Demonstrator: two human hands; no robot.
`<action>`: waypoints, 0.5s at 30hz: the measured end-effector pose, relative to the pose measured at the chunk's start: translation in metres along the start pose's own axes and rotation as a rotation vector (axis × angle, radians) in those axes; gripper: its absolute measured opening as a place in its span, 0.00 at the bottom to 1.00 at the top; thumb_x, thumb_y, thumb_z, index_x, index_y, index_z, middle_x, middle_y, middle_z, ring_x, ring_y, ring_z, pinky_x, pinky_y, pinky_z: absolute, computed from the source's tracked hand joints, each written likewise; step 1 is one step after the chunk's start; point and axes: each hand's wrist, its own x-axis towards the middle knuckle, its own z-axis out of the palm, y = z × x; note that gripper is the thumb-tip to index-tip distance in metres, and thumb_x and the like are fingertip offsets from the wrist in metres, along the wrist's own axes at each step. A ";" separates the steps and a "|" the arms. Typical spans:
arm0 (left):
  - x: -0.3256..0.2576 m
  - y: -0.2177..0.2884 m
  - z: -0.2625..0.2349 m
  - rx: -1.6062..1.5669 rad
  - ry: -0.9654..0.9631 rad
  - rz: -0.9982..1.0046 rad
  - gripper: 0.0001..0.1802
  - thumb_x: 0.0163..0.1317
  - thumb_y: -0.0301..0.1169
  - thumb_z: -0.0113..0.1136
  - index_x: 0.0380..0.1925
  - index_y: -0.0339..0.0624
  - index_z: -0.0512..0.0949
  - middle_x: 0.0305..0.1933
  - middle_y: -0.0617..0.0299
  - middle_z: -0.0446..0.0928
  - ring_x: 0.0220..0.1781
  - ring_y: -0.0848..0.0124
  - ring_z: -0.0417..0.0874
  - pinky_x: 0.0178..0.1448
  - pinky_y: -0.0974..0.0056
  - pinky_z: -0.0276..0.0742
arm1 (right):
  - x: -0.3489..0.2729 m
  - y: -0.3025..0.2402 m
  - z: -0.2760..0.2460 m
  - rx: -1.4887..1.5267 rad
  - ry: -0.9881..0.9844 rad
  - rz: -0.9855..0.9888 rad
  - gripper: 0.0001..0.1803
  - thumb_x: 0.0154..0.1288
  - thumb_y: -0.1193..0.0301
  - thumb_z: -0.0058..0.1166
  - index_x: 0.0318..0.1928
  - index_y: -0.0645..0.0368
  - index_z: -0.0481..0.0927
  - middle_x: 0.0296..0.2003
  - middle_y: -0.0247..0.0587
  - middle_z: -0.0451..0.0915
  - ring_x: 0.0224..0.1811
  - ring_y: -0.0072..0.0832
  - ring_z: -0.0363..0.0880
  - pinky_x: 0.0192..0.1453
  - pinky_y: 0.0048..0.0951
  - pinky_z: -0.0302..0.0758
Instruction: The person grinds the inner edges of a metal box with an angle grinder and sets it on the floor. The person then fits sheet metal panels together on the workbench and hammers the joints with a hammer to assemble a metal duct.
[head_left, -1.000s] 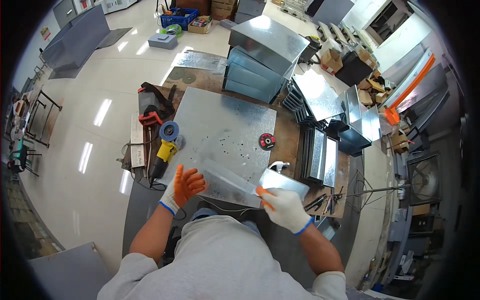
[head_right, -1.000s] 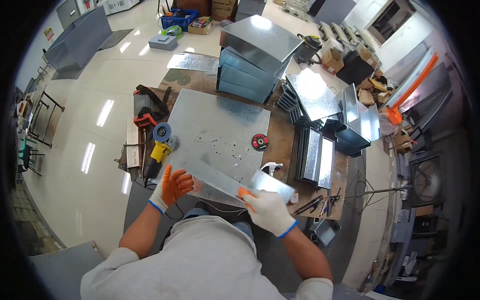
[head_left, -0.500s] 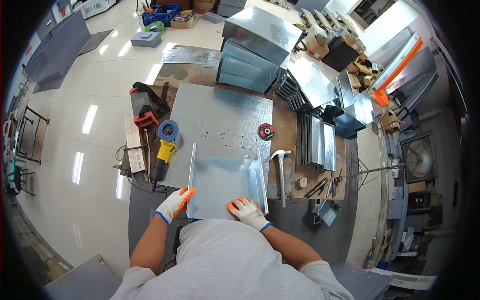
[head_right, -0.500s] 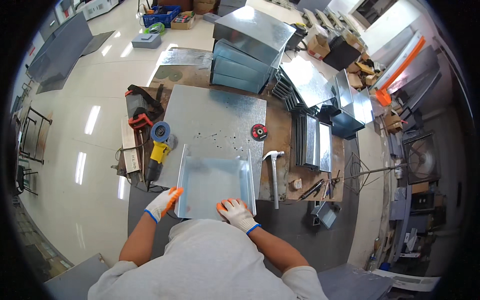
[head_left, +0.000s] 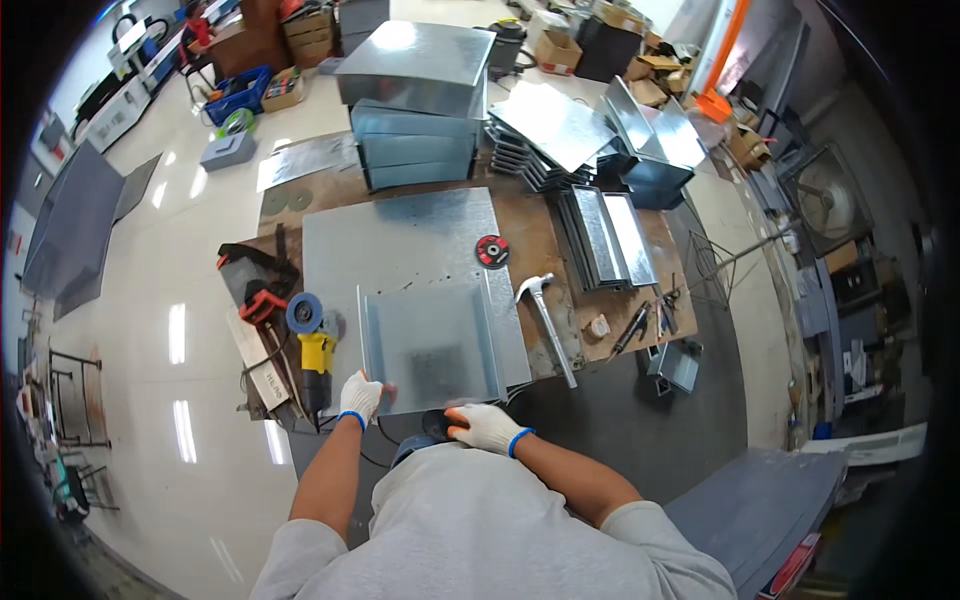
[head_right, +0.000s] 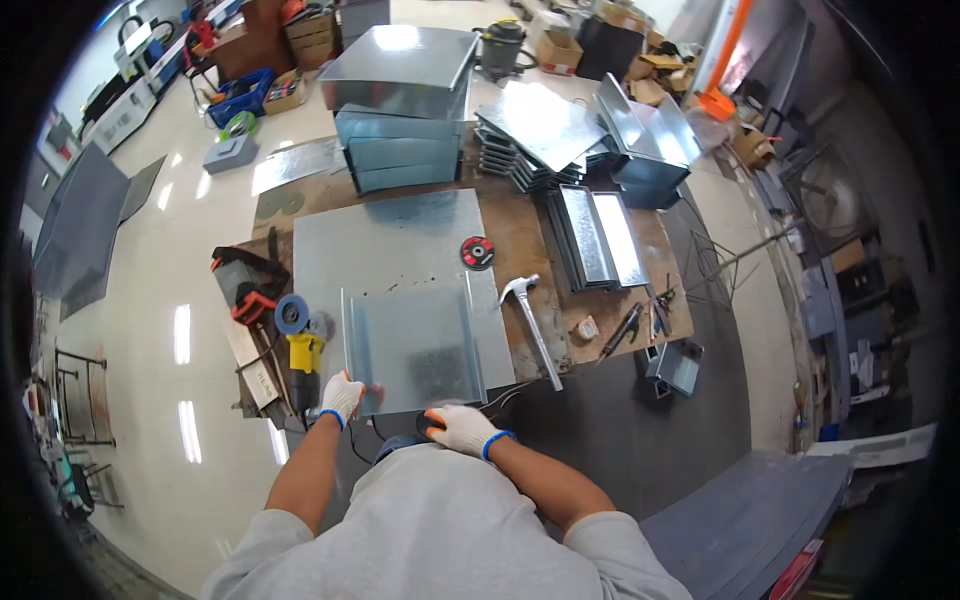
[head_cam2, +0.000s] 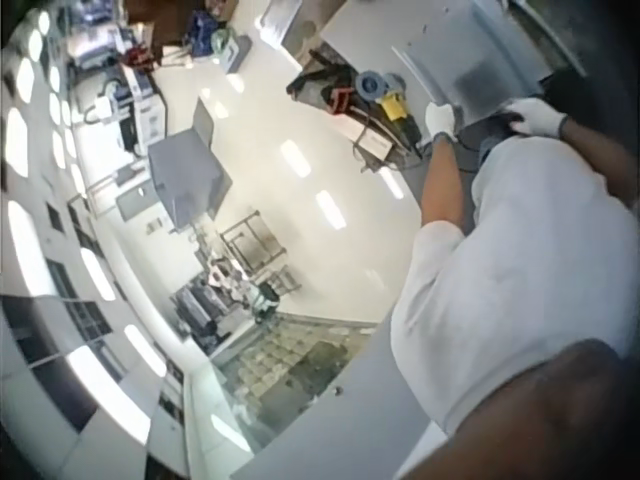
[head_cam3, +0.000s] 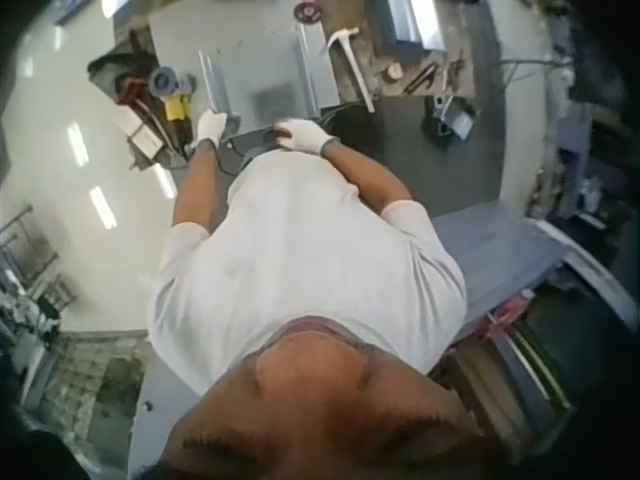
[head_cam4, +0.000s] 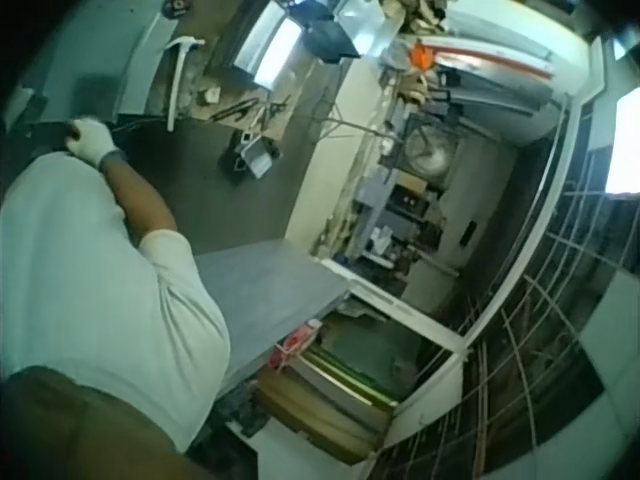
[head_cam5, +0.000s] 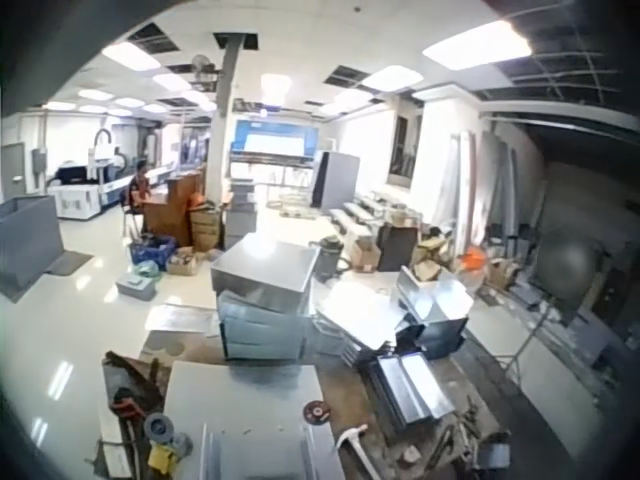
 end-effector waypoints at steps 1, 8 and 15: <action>0.006 -0.008 0.005 0.002 0.001 -0.014 0.17 0.56 0.34 0.61 0.41 0.33 0.80 0.38 0.40 0.84 0.39 0.41 0.84 0.46 0.46 0.81 | -0.011 -0.002 -0.002 0.204 -0.025 0.078 0.25 0.67 0.61 0.63 0.63 0.55 0.83 0.56 0.40 0.87 0.52 0.42 0.86 0.59 0.39 0.82; 0.018 0.001 0.015 -0.111 -0.001 0.010 0.17 0.57 0.35 0.60 0.43 0.34 0.81 0.35 0.43 0.84 0.36 0.44 0.84 0.44 0.48 0.81 | -0.054 0.028 -0.001 0.481 -0.131 0.383 0.27 0.70 0.56 0.60 0.63 0.58 0.86 0.55 0.38 0.91 0.54 0.34 0.88 0.62 0.31 0.80; 0.005 0.009 0.008 -0.254 -0.053 -0.015 0.18 0.59 0.34 0.60 0.46 0.35 0.82 0.31 0.50 0.83 0.29 0.56 0.82 0.38 0.55 0.79 | -0.137 0.156 0.063 0.617 0.151 0.891 0.22 0.66 0.57 0.65 0.53 0.58 0.90 0.33 0.37 0.87 0.28 0.29 0.79 0.33 0.29 0.75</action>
